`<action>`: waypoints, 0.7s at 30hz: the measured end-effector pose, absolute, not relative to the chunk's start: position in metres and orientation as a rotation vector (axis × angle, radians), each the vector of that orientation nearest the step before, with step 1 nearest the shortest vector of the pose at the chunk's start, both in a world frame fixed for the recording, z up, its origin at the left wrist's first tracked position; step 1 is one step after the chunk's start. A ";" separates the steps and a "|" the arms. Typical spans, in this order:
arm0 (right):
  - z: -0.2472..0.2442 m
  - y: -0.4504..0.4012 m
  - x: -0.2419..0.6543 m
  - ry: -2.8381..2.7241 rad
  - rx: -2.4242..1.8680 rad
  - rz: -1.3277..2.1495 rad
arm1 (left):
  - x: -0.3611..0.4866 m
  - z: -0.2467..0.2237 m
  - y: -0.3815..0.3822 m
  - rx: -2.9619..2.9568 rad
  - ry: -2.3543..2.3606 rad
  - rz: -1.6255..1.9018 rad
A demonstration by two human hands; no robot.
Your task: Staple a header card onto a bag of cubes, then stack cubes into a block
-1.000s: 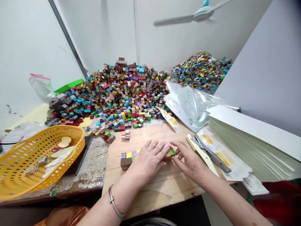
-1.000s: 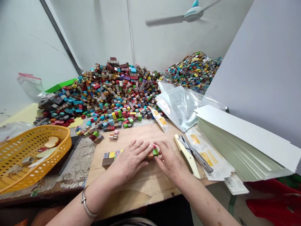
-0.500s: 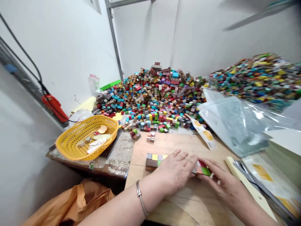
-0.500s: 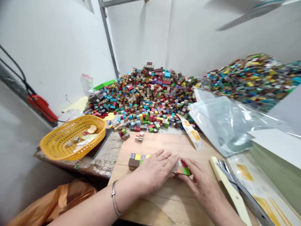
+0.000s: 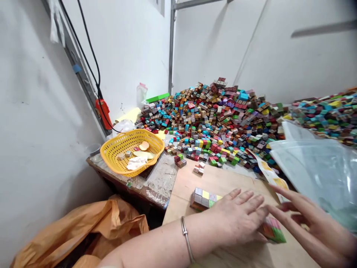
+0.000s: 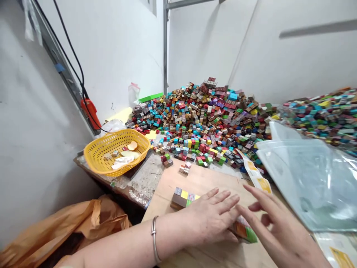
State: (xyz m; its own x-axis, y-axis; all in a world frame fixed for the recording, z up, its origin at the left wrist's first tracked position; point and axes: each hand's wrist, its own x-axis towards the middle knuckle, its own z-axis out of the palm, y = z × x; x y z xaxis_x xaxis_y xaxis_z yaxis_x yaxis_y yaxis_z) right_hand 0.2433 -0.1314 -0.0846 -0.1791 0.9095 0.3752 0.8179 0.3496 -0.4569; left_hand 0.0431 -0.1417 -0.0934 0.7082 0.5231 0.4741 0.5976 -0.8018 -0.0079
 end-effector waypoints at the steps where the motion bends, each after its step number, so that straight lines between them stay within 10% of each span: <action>1: -0.071 -0.123 0.226 -2.072 -1.455 0.246 | 0.042 -0.092 -0.142 -2.724 -0.912 -0.779; 11: -0.067 -0.016 0.026 -2.755 -1.084 0.158 | -0.040 -0.104 -0.161 -2.563 -1.323 -1.270; 21: -0.096 0.021 0.005 -2.896 -1.151 0.193 | -0.109 -0.134 -0.101 -2.150 -2.367 -1.074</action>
State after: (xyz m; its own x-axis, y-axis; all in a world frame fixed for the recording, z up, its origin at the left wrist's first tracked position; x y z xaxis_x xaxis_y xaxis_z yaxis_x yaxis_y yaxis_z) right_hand 0.0049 0.0214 -0.0963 -0.7280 0.6850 -0.0277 0.6826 0.7206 -0.1219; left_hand -0.1093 -0.1014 -0.1340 -0.1718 0.9556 0.2392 0.8092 -0.0016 0.5875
